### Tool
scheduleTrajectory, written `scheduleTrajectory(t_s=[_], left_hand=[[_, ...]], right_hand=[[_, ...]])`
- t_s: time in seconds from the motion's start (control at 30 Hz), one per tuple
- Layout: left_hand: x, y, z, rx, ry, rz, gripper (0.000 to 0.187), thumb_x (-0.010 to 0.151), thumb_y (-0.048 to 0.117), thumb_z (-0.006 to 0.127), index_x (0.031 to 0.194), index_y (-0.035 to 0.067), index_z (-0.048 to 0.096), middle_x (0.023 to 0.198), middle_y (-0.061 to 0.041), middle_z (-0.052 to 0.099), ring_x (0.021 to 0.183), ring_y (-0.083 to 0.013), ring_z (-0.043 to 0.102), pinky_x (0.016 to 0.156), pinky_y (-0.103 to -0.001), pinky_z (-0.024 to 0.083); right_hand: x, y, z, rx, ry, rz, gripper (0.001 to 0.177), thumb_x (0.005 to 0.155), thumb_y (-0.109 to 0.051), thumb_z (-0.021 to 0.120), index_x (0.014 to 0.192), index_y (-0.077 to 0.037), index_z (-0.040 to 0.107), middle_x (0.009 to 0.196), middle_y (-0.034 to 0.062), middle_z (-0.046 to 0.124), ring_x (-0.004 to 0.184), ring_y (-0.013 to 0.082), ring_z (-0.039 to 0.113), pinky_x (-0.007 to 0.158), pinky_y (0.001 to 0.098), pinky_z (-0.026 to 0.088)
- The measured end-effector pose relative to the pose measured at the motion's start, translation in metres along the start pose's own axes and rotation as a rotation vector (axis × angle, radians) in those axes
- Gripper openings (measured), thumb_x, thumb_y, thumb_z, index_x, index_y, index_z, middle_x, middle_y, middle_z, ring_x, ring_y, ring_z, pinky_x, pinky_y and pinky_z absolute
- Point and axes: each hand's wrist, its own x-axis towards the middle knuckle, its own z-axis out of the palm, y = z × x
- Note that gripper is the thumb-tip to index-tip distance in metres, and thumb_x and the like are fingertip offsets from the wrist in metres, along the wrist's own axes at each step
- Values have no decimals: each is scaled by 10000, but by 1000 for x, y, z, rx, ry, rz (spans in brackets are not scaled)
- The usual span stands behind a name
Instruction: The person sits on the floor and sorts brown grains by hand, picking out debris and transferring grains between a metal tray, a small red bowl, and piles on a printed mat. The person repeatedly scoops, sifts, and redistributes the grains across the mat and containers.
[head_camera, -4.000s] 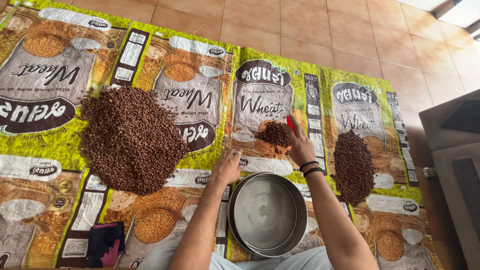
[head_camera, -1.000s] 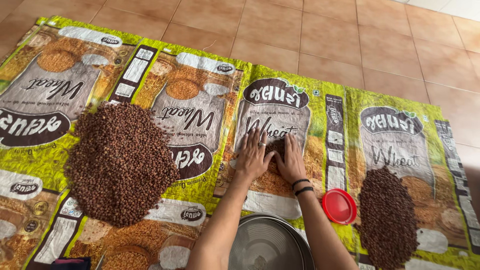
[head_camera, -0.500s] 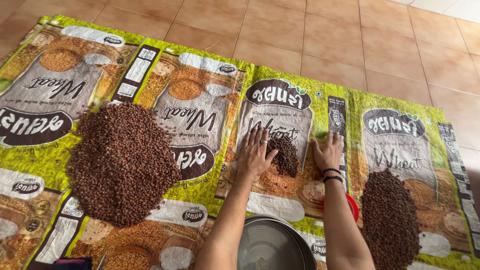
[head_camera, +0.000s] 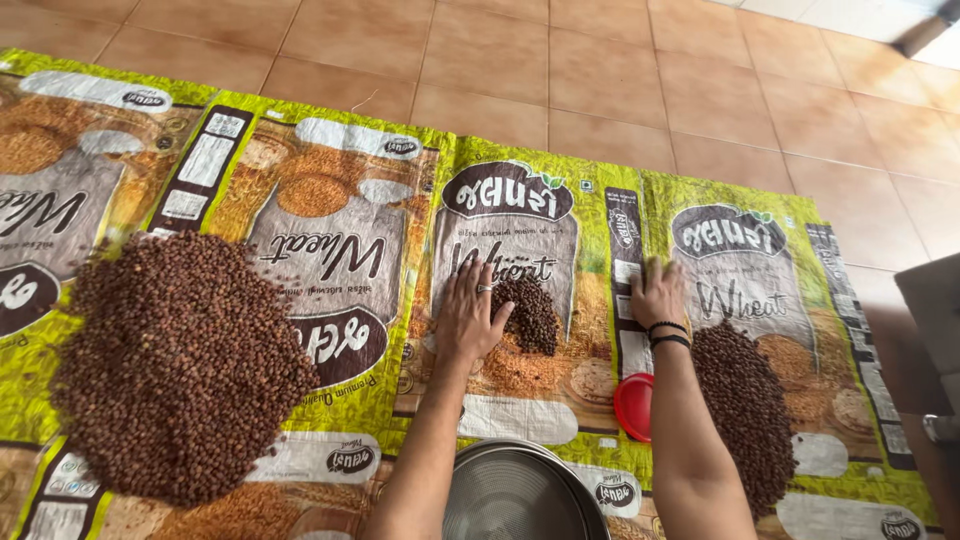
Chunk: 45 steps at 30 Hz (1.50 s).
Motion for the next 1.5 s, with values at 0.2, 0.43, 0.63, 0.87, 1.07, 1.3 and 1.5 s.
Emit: scheduleTrajectory(t_s=[0.2,0.43,0.63,0.87,1.07,1.3,1.5], left_hand=[[-3,1,1,36,11,3,904,1015,717,183,1630,70,40,1719,-162,66,1592,-300,122,1280,-440,64],[-6,2,-1,-18,26,-6,902,1007,725,205,1638,96,68,1726,-166,94,1585,-300,156,1282,-463,90],[-4,2,-5,30,8,-2,929,998,732,217,1635,79,36,1721,-163,73,1591,-298,124,1278,-466,57],[-5,5,-9,112,-78,-10,1002,979,767,230,1625,44,-25,1726,-159,12,1601,-278,51,1275,-467,-4],[-5,6,-11,49,-110,-3,1042,951,814,238,1627,69,-32,1731,-145,0,1603,-277,30,1271,-476,-24],[-8,-3,-6,-282,96,-5,1011,941,800,266,1653,105,85,1746,-122,124,1613,-260,162,1302,-447,39],[-10,-7,0,-356,145,-6,959,973,762,303,1643,90,160,1720,-145,232,1597,-291,232,1302,-439,102]], right_hand=[[-11,-40,27,247,188,-365,546,1092,-292,432,1570,-33,385,1657,248,307,1530,428,290,1242,520,278],[-72,-131,1,688,-101,-465,559,1012,-205,573,1556,-110,485,1484,130,563,1308,303,602,1147,418,494],[-55,-157,13,458,201,-684,597,1032,-299,592,1537,-27,427,1589,183,406,1476,399,371,1183,516,329],[-55,-175,27,677,-192,-638,445,1053,-277,465,1480,-194,560,1574,76,531,1416,268,526,1205,442,420],[-105,-127,2,965,-107,-480,723,975,-510,544,1571,-128,396,1629,161,420,1517,321,385,1230,497,330],[-186,-99,-12,255,-168,-426,1475,670,-839,678,1589,54,-54,1668,292,38,1547,370,32,1223,512,50],[-181,-122,8,76,25,-535,1294,797,-929,347,1613,24,29,1689,222,94,1591,327,39,1284,485,48]])
